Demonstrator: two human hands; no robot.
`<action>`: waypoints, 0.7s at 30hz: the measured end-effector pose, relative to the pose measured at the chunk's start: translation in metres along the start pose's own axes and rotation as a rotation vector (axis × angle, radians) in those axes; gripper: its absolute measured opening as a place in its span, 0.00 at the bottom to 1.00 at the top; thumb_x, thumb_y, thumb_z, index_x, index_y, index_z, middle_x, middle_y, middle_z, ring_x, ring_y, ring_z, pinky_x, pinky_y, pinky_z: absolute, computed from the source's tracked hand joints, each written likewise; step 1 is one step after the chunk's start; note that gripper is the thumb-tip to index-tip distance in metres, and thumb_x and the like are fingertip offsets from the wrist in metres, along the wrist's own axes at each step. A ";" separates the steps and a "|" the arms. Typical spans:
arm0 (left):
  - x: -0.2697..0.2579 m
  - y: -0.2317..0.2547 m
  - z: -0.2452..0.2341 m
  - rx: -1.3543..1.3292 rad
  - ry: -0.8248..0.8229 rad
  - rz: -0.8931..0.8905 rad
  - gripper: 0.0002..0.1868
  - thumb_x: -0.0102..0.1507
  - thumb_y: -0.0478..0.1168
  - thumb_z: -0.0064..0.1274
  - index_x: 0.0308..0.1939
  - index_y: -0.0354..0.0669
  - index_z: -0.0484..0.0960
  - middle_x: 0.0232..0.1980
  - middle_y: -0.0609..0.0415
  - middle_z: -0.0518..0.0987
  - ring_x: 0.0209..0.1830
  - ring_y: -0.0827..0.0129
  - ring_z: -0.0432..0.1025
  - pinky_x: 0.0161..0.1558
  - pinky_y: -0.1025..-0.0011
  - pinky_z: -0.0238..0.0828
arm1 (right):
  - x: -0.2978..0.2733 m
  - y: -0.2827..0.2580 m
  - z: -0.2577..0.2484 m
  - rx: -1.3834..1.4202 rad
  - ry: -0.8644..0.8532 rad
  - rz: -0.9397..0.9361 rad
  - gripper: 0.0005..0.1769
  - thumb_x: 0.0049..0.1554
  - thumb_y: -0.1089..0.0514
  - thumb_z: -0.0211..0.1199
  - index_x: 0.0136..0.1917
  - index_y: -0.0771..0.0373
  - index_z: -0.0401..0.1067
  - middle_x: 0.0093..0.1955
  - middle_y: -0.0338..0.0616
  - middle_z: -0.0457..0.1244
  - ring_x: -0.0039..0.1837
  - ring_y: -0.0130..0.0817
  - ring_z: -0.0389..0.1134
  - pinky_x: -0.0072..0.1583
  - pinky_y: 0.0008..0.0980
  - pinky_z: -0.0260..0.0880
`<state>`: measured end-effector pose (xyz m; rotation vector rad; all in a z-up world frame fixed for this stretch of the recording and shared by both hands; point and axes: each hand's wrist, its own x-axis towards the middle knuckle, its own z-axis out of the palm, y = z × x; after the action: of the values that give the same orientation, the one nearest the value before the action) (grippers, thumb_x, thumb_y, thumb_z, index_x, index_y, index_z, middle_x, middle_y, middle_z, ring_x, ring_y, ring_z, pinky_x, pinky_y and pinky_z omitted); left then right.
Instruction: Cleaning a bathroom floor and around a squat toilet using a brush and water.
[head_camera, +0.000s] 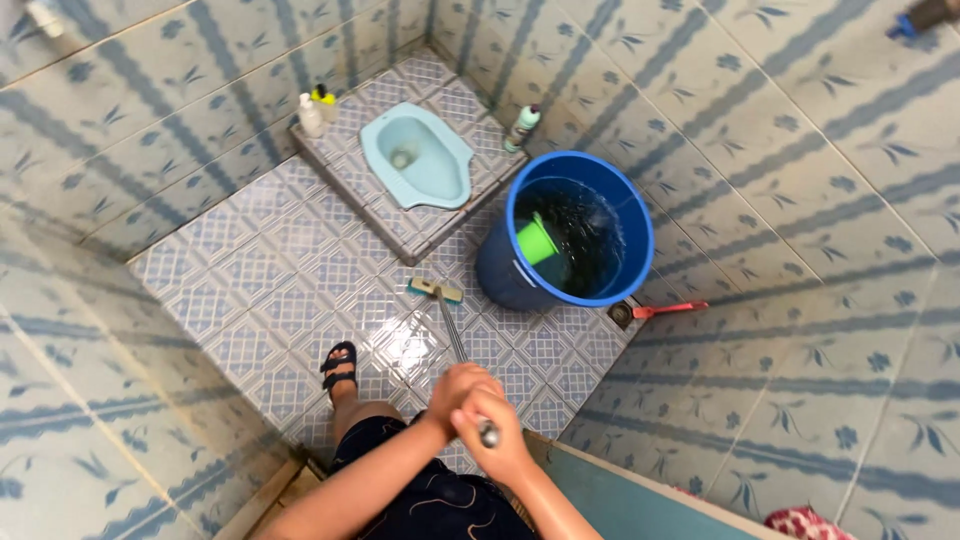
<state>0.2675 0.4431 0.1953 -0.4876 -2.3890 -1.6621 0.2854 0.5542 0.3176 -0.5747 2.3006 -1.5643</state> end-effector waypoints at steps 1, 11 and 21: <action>0.002 0.016 -0.002 0.006 0.015 -0.011 0.09 0.54 0.49 0.58 0.25 0.50 0.83 0.29 0.57 0.81 0.37 0.59 0.76 0.46 0.60 0.72 | -0.001 -0.004 -0.008 0.003 -0.019 -0.003 0.16 0.59 0.55 0.65 0.35 0.62 0.63 0.34 0.40 0.56 0.40 0.34 0.58 0.46 0.34 0.60; 0.004 0.002 0.000 0.170 -0.012 -0.261 0.07 0.61 0.44 0.53 0.31 0.48 0.83 0.39 0.53 0.82 0.48 0.56 0.74 0.61 0.58 0.61 | 0.019 0.025 -0.019 0.212 -0.173 -0.279 0.19 0.59 0.62 0.61 0.30 0.64 0.58 0.32 0.42 0.56 0.38 0.38 0.57 0.47 0.37 0.59; 0.023 -0.051 -0.047 0.165 0.164 -0.364 0.11 0.63 0.45 0.54 0.28 0.46 0.77 0.35 0.55 0.76 0.48 0.59 0.72 0.72 0.53 0.51 | 0.095 0.042 0.013 0.191 -0.264 -0.287 0.13 0.59 0.70 0.56 0.33 0.69 0.60 0.33 0.47 0.55 0.40 0.40 0.58 0.57 0.41 0.63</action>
<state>0.2258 0.3863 0.1757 0.1156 -2.5712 -1.5405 0.2014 0.5119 0.2716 -1.0276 1.9150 -1.6916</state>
